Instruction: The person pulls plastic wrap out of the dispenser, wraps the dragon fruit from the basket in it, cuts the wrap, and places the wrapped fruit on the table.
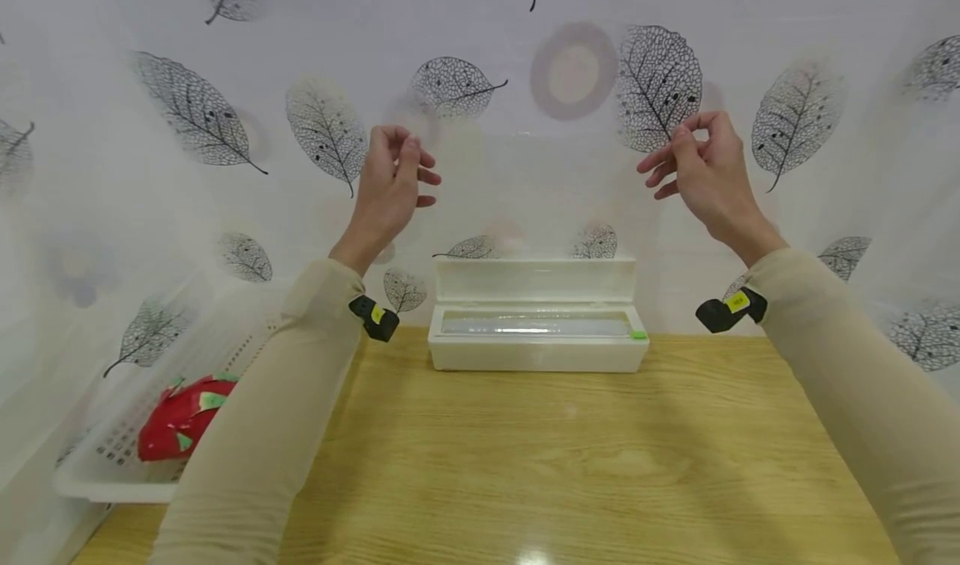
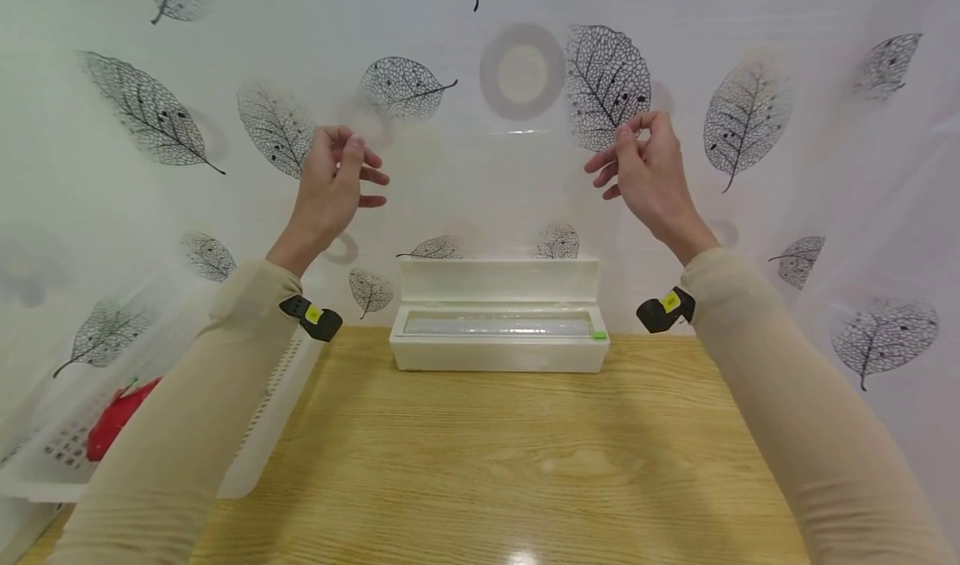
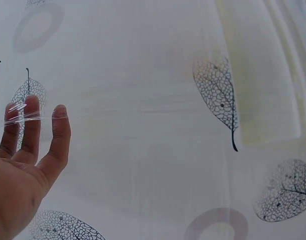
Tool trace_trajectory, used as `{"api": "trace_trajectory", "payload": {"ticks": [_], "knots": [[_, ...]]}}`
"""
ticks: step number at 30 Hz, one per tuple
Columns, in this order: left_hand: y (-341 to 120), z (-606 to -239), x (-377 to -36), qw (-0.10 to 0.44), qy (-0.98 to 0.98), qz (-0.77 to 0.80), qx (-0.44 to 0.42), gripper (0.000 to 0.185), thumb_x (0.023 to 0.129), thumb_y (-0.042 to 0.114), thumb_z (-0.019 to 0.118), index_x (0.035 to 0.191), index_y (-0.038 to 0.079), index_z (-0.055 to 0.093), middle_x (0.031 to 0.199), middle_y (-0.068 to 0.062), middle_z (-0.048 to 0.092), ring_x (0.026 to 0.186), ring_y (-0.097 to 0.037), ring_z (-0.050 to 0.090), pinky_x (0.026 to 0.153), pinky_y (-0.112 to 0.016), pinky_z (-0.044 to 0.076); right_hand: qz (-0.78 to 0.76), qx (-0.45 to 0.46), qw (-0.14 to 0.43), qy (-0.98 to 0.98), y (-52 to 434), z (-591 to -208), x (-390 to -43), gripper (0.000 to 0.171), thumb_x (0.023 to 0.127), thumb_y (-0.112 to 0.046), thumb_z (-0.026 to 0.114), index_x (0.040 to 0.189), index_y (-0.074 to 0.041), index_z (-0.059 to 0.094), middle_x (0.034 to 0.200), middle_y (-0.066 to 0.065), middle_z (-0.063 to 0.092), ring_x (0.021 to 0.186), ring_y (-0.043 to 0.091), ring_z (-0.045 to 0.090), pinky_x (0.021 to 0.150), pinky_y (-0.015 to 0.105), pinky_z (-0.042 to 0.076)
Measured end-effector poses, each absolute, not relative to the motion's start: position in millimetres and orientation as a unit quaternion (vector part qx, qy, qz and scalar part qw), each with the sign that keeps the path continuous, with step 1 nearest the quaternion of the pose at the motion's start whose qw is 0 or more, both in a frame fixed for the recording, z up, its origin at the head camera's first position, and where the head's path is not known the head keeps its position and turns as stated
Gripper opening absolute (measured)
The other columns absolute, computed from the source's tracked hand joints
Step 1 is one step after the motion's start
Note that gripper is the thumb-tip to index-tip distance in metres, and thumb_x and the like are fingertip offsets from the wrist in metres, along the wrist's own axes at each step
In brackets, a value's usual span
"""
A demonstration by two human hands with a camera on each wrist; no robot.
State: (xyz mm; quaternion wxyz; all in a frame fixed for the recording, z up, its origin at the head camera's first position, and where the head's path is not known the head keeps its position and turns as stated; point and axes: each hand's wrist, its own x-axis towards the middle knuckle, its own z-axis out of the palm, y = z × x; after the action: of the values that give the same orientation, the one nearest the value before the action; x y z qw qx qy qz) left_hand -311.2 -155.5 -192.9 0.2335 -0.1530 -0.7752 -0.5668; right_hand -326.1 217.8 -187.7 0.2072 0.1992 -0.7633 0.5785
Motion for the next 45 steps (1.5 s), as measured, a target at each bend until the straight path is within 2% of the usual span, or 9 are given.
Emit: {"api": "trace_trajectory", "payload": {"ticks": [7, 15, 22, 29, 34, 45], "knots": [[-155.6, -189.0, -308.9, 0.234, -0.776, -0.566, -0.154, 0.017, 0.112, 0.032, 0.035, 0.118, 0.017, 0.041, 0.109, -0.007, 0.062, 0.097, -0.029, 0.069, 0.073, -0.030, 0.063, 0.578, 0.201, 0.212, -0.762, 216.1, -183.9, -324.6, 0.010, 0.110, -0.025, 0.040, 0.114, -0.016, 0.041, 0.083, -0.006, 0.076, 0.065, 0.011, 0.068, 0.061, 0.021, 0.059], [-156.1, -186.5, -307.4, 0.245, -0.775, -0.560, -0.163, 0.016, 0.112, 0.031, 0.034, 0.117, 0.017, 0.040, 0.109, -0.009, 0.062, 0.086, -0.015, 0.069, 0.071, -0.030, 0.063, 0.586, 0.203, 0.207, -0.756, 216.1, -180.2, -323.5, 0.013, 0.110, -0.026, 0.041, 0.116, -0.014, 0.041, 0.083, -0.004, 0.076, 0.067, 0.014, 0.069, 0.061, 0.021, 0.059], [-155.4, -183.7, -306.8, 0.245, -0.774, -0.562, -0.159, 0.015, 0.112, 0.031, 0.034, 0.116, 0.017, 0.040, 0.105, -0.004, 0.062, 0.095, -0.028, 0.070, 0.072, -0.031, 0.063, 0.590, 0.205, 0.205, -0.754, 217.1, -178.5, -323.3, 0.013, 0.110, -0.026, 0.041, 0.115, -0.015, 0.041, 0.083, -0.004, 0.076, 0.067, 0.012, 0.069, 0.062, 0.022, 0.059], [-155.0, -180.8, -306.0, 0.249, -0.773, -0.561, -0.162, 0.016, 0.112, 0.030, 0.035, 0.117, 0.017, 0.041, 0.105, -0.004, 0.061, 0.094, -0.026, 0.069, 0.072, -0.030, 0.063, 0.578, 0.202, 0.211, -0.762, 217.5, -173.9, -323.4, 0.015, 0.110, -0.027, 0.040, 0.117, -0.013, 0.040, 0.083, -0.006, 0.076, 0.068, 0.013, 0.069, 0.061, 0.022, 0.059], [-155.2, -178.7, -305.9, 0.254, -0.768, -0.565, -0.165, 0.015, 0.112, 0.030, 0.035, 0.117, 0.017, 0.041, 0.106, -0.006, 0.062, 0.091, -0.024, 0.070, 0.071, -0.030, 0.063, 0.582, 0.196, 0.211, -0.760, 216.5, -170.2, -324.3, 0.010, 0.110, -0.024, 0.039, 0.115, -0.016, 0.041, 0.082, -0.006, 0.076, 0.067, 0.012, 0.068, 0.061, 0.021, 0.059], [-155.0, -174.5, -305.4, 0.254, -0.763, -0.570, -0.167, 0.015, 0.112, 0.030, 0.036, 0.117, 0.017, 0.041, 0.102, -0.002, 0.061, 0.091, -0.025, 0.070, 0.070, -0.029, 0.063, 0.607, 0.197, 0.207, -0.742, 215.4, -166.3, -324.8, 0.010, 0.110, -0.024, 0.043, 0.115, -0.015, 0.042, 0.081, -0.003, 0.076, 0.066, 0.014, 0.068, 0.059, 0.021, 0.058]]}}
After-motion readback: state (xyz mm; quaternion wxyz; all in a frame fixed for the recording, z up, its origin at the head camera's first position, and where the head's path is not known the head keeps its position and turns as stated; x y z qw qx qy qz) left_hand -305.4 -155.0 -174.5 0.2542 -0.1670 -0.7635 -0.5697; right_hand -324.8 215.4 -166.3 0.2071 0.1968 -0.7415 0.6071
